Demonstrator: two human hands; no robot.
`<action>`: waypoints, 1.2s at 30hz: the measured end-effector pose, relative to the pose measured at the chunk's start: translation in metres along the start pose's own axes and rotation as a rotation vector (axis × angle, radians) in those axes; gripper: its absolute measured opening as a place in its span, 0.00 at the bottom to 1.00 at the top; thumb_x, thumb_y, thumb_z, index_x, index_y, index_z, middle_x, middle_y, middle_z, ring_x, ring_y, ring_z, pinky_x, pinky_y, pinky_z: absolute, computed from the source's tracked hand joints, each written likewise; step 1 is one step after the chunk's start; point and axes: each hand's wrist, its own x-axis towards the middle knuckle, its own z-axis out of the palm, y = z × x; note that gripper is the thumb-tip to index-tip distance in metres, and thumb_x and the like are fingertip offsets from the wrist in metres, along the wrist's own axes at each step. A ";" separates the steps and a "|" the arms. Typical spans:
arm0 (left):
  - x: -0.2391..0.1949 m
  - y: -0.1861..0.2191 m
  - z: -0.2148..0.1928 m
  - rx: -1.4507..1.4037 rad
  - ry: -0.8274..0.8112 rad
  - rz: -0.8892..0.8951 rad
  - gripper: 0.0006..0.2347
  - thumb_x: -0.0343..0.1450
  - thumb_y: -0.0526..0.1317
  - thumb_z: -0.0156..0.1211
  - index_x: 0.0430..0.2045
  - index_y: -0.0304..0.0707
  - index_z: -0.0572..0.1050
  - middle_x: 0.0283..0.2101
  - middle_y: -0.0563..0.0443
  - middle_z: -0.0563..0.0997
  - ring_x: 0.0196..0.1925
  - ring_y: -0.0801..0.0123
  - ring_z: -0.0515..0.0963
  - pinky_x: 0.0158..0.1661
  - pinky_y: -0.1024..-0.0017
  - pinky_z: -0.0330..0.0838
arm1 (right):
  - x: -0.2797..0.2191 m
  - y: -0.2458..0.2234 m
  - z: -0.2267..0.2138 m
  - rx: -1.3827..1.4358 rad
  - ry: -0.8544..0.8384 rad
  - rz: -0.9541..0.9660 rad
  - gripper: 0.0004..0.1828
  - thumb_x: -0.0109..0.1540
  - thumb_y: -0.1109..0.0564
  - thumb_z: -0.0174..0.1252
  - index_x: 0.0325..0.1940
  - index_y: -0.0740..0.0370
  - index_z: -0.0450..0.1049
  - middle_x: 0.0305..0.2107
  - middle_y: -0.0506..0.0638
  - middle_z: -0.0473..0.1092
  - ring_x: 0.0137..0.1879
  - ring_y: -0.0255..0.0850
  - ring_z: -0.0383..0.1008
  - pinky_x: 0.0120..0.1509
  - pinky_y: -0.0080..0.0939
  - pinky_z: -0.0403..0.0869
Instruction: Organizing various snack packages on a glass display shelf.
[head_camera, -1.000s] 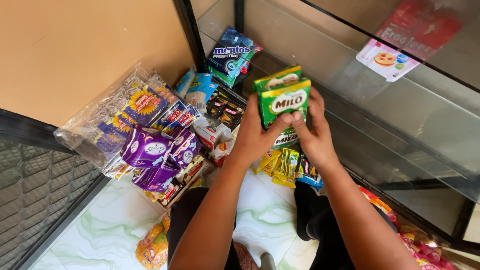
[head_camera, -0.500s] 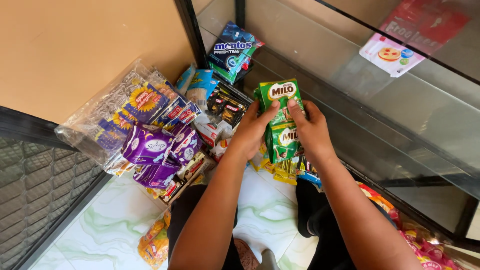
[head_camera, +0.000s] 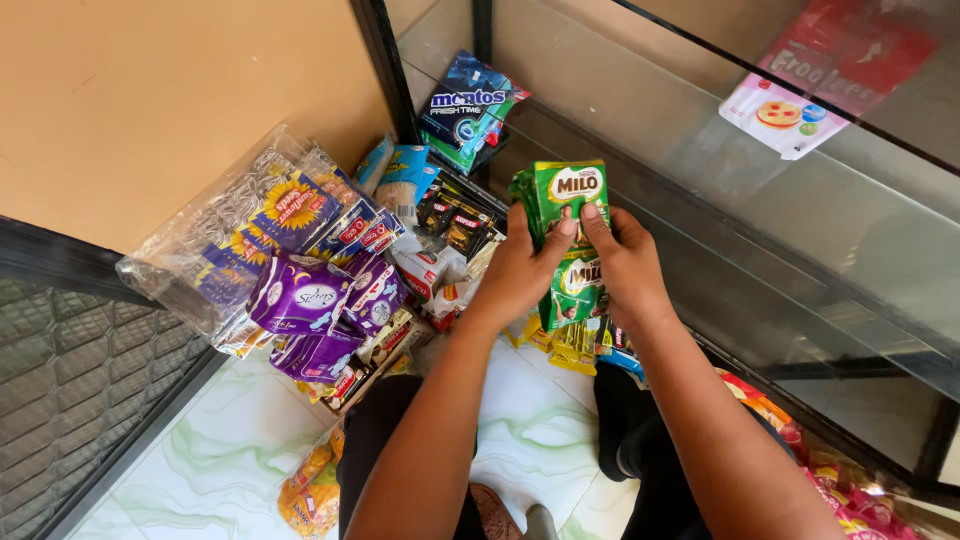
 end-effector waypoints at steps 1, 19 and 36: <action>0.001 0.013 -0.007 0.092 -0.063 -0.049 0.25 0.74 0.58 0.55 0.55 0.36 0.65 0.45 0.37 0.84 0.47 0.51 0.85 0.46 0.60 0.76 | 0.000 0.000 -0.002 0.104 -0.014 0.026 0.18 0.68 0.47 0.58 0.50 0.65 0.75 0.37 0.47 0.76 0.39 0.32 0.74 0.43 0.36 0.75; 0.007 -0.006 0.010 -0.329 0.258 -0.124 0.37 0.66 0.48 0.71 0.61 0.34 0.51 0.41 0.43 0.83 0.40 0.66 0.84 0.42 0.69 0.78 | 0.003 0.014 0.004 0.255 -0.033 0.026 0.18 0.66 0.52 0.61 0.53 0.67 0.73 0.39 0.50 0.76 0.42 0.35 0.77 0.46 0.38 0.78; 0.021 -0.009 -0.014 -1.044 0.183 -0.223 0.19 0.71 0.49 0.66 0.48 0.32 0.76 0.42 0.47 0.81 0.39 0.66 0.84 0.39 0.65 0.80 | -0.018 -0.013 0.017 -0.509 -0.336 -0.189 0.43 0.60 0.39 0.64 0.71 0.65 0.60 0.55 0.56 0.74 0.60 0.39 0.74 0.63 0.39 0.72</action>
